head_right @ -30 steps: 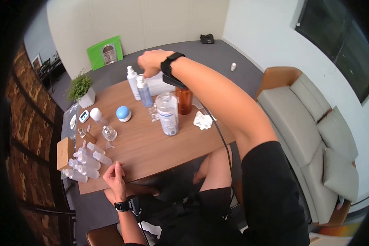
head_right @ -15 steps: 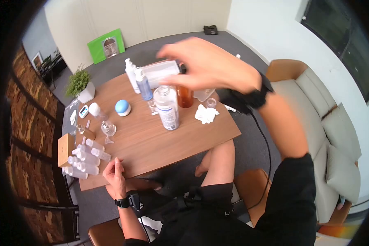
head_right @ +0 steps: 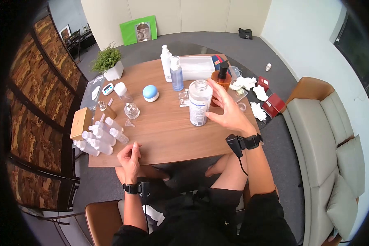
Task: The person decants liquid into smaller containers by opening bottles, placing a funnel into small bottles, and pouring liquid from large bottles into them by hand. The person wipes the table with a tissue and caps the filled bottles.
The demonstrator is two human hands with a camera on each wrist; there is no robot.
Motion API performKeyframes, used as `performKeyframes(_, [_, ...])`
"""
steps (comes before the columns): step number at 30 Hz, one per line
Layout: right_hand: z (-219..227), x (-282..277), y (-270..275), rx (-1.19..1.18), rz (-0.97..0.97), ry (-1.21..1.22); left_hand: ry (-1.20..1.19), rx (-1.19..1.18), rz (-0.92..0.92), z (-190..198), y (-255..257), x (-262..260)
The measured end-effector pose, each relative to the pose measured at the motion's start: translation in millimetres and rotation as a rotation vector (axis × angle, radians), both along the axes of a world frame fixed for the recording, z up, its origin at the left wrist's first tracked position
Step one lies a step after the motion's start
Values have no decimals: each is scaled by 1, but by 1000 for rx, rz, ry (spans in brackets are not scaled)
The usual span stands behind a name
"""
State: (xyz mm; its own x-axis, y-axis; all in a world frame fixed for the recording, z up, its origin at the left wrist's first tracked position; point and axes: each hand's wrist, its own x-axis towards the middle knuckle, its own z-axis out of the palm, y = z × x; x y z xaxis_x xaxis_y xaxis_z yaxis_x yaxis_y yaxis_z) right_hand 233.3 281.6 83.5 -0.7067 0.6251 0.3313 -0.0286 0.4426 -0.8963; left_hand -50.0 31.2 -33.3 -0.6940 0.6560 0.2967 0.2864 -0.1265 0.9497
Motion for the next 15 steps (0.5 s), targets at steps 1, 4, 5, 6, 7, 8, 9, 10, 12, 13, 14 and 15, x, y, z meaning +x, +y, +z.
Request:
performKeyframes(1, [-2, -5, 3, -23, 24, 39, 11, 2, -2, -2, 0, -1])
performKeyframes(4, [-2, -12, 7, -56, 12, 15, 13, 19, -1, -2, 1, -1])
performKeyframes(5, [-1, -13, 6, -55, 16, 13, 4, 26, -4, -2, 1, 0])
performKeyframes(6, [-1, -15, 4, 44, -45, -2, 2, 25, -1, -1, 0, 0])
performKeyframes(7, [-2, -17, 1, 142, -108, -17, 9, 9, 0, 0, 0, 0])
performKeyframes(8, [-5, -19, -1, 140, -109, -20, 17, -6, 0, 0, 0, 0])
performKeyframes(9, [-10, -21, -2, 164, -164, -19, 14, -8, -3, 0, 0, 1])
performKeyframes(10, [-14, -22, -3, 190, -219, -18, -8, 7, -9, 0, 0, 1])
performKeyframes(12, [-18, -23, -5, 166, -241, 1, -29, 23, -14, 0, 1, 0])
performKeyframes(13, [-19, -25, -6, 141, -260, 22, -11, 23, -10, -1, 1, 0])
performKeyframes(14, [-19, -26, -8, 141, -255, 20, 7, 22, -4, -1, 0, -1])
performKeyframes(15, [-18, -27, -8, 108, -247, 78, 4, 23, 0, -1, 0, -1])
